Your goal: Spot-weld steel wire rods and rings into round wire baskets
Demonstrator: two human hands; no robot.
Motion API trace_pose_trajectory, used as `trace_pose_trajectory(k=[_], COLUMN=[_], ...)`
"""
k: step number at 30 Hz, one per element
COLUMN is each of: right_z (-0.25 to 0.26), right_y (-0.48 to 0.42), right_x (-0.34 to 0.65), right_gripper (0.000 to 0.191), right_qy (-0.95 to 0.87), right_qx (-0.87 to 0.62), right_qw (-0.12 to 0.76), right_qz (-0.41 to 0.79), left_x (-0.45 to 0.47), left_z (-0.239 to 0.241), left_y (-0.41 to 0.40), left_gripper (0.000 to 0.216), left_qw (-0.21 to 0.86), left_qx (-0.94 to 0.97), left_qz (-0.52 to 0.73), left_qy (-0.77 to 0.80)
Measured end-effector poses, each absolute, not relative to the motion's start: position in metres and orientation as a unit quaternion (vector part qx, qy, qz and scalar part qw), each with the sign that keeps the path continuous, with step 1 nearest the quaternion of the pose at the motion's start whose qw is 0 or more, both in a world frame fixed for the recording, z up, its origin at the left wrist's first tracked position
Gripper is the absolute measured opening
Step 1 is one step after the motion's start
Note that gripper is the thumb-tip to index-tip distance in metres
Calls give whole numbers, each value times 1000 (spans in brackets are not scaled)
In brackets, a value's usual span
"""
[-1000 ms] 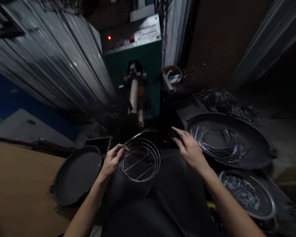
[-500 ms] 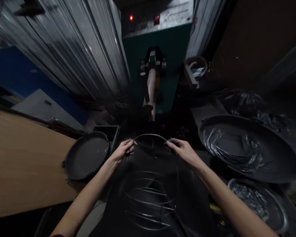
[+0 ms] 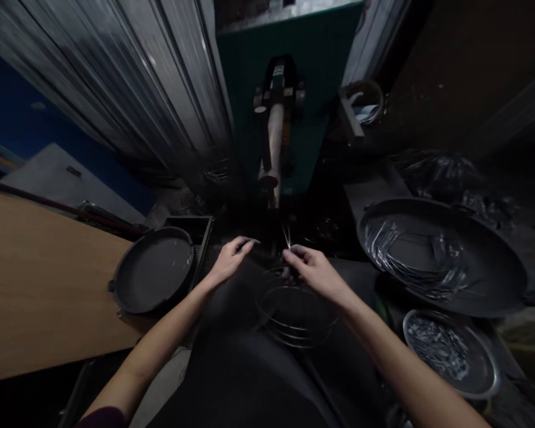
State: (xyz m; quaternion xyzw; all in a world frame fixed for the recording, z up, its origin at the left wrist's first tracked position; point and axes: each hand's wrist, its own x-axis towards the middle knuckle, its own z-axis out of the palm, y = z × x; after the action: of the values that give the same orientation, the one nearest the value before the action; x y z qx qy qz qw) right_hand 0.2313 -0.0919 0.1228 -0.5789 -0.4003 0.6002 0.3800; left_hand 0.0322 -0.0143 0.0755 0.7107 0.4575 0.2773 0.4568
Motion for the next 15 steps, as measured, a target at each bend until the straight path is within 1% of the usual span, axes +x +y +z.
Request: trace_pose_trajectory(k=[3, 5, 7, 12, 15], right_z=[108, 97, 90, 84, 85], right_y=[-93, -97, -103, -115, -119], right_x=[210, 198, 188, 179, 188], right_gripper=[44, 40, 38, 36, 32], right_qy=[-473, -519, -548, -570, -582], right_qx=[-605, -633, -651, -652, -665], right_qw=[377, 368, 352, 346, 342], right_qz=[517, 441, 390, 361, 319], left_x=[40, 45, 48, 48, 41], left_z=[94, 98, 96, 86, 83], left_y=[-34, -42, -44, -46, -43], left_gripper=[35, 35, 35, 39, 39], left_qw=[539, 541, 535, 565, 565], left_qx=[687, 680, 679, 662, 672], left_qz=[264, 267, 258, 236, 243], left_qy=[409, 416, 431, 432, 413])
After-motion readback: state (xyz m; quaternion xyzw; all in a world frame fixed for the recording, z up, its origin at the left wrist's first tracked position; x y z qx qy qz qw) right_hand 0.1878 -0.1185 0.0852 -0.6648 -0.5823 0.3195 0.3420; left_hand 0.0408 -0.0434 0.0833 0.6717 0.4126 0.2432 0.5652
